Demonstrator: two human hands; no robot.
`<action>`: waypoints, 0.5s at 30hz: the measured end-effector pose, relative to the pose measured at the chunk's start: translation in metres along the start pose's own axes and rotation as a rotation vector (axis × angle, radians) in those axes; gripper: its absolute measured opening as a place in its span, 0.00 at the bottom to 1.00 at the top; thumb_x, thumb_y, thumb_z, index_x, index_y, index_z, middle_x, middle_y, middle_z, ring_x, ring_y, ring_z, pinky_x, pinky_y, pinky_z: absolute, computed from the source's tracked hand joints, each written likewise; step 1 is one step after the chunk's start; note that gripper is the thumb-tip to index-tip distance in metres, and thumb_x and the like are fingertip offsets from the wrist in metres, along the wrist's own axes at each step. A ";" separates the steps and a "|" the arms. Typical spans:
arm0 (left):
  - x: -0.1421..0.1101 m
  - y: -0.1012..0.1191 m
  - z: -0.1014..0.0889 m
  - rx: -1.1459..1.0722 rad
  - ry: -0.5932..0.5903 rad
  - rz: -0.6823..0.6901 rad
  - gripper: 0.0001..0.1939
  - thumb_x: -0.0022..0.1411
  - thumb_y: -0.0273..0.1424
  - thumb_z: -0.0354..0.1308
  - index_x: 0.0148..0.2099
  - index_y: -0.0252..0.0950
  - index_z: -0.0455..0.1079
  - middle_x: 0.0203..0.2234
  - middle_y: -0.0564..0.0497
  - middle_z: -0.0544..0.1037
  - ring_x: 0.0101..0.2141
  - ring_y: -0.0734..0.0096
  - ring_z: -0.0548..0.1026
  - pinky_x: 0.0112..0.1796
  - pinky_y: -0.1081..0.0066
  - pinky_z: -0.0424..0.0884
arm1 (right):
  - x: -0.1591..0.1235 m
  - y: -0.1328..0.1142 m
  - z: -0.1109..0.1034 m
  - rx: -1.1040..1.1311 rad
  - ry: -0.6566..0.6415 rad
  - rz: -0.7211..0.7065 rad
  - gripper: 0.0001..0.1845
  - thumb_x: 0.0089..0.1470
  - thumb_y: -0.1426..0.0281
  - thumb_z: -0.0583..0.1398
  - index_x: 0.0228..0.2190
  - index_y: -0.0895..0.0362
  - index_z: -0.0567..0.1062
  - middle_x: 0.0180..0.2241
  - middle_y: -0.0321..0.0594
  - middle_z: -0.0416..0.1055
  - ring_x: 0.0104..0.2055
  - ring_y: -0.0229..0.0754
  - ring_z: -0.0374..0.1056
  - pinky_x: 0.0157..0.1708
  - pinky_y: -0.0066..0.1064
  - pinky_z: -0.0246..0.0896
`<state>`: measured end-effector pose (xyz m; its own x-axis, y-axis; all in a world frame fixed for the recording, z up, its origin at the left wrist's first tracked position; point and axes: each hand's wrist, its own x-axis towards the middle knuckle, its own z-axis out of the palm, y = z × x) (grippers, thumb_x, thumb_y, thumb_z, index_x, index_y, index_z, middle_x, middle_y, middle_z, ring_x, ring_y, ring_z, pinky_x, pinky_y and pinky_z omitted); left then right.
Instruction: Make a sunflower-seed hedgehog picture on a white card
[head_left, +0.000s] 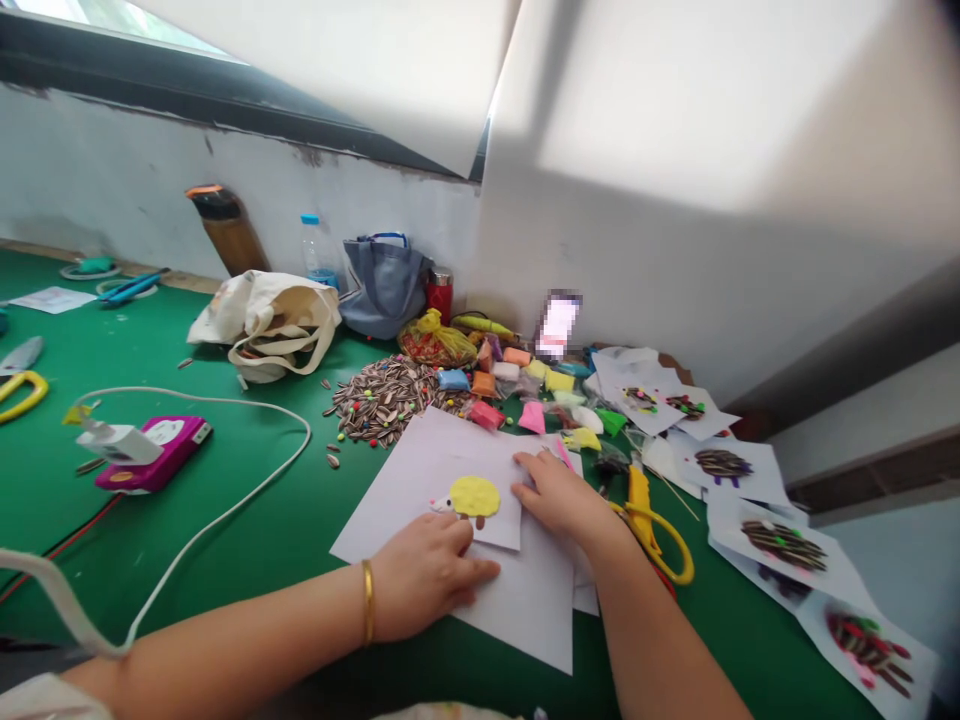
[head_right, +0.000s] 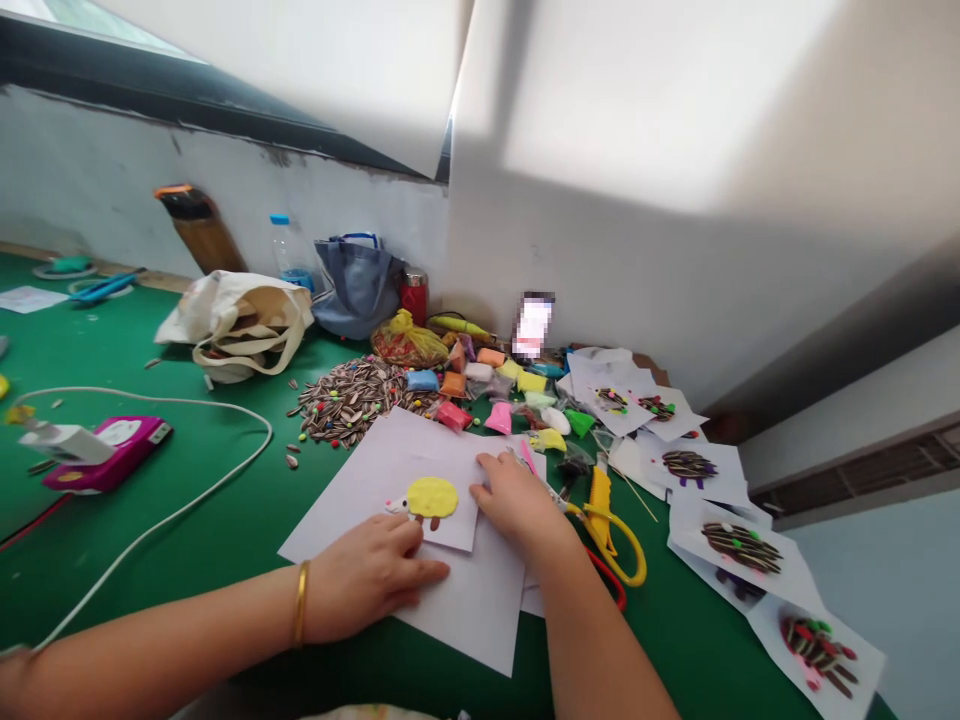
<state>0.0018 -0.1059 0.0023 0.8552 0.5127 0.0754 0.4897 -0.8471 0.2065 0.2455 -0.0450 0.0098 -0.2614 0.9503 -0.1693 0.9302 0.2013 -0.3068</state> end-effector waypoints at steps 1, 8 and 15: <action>0.004 0.000 0.003 0.021 0.005 -0.002 0.20 0.62 0.41 0.57 0.56 0.51 0.66 0.36 0.48 0.69 0.39 0.61 0.69 0.38 0.63 0.65 | 0.000 0.001 0.000 0.004 -0.008 -0.016 0.25 0.59 0.62 0.55 0.57 0.55 0.66 0.49 0.49 0.67 0.51 0.48 0.64 0.47 0.34 0.57; 0.020 0.005 0.014 0.178 0.024 0.021 0.21 0.66 0.37 0.52 0.60 0.46 0.62 0.34 0.47 0.70 0.35 0.60 0.68 0.34 0.62 0.63 | 0.005 0.007 0.000 0.025 0.017 -0.078 0.25 0.59 0.66 0.55 0.57 0.57 0.66 0.50 0.49 0.66 0.51 0.46 0.64 0.52 0.33 0.55; 0.023 0.010 0.016 0.143 0.003 0.056 0.36 0.57 0.56 0.54 0.60 0.38 0.62 0.36 0.44 0.72 0.39 0.57 0.69 0.38 0.60 0.62 | 0.004 0.004 -0.001 0.011 0.060 -0.028 0.16 0.60 0.68 0.54 0.47 0.57 0.72 0.45 0.46 0.69 0.47 0.44 0.66 0.46 0.32 0.57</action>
<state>0.0293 -0.1045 -0.0093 0.8812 0.4648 0.0863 0.4610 -0.8853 0.0611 0.2482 -0.0404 0.0085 -0.2712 0.9569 -0.1037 0.9199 0.2260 -0.3206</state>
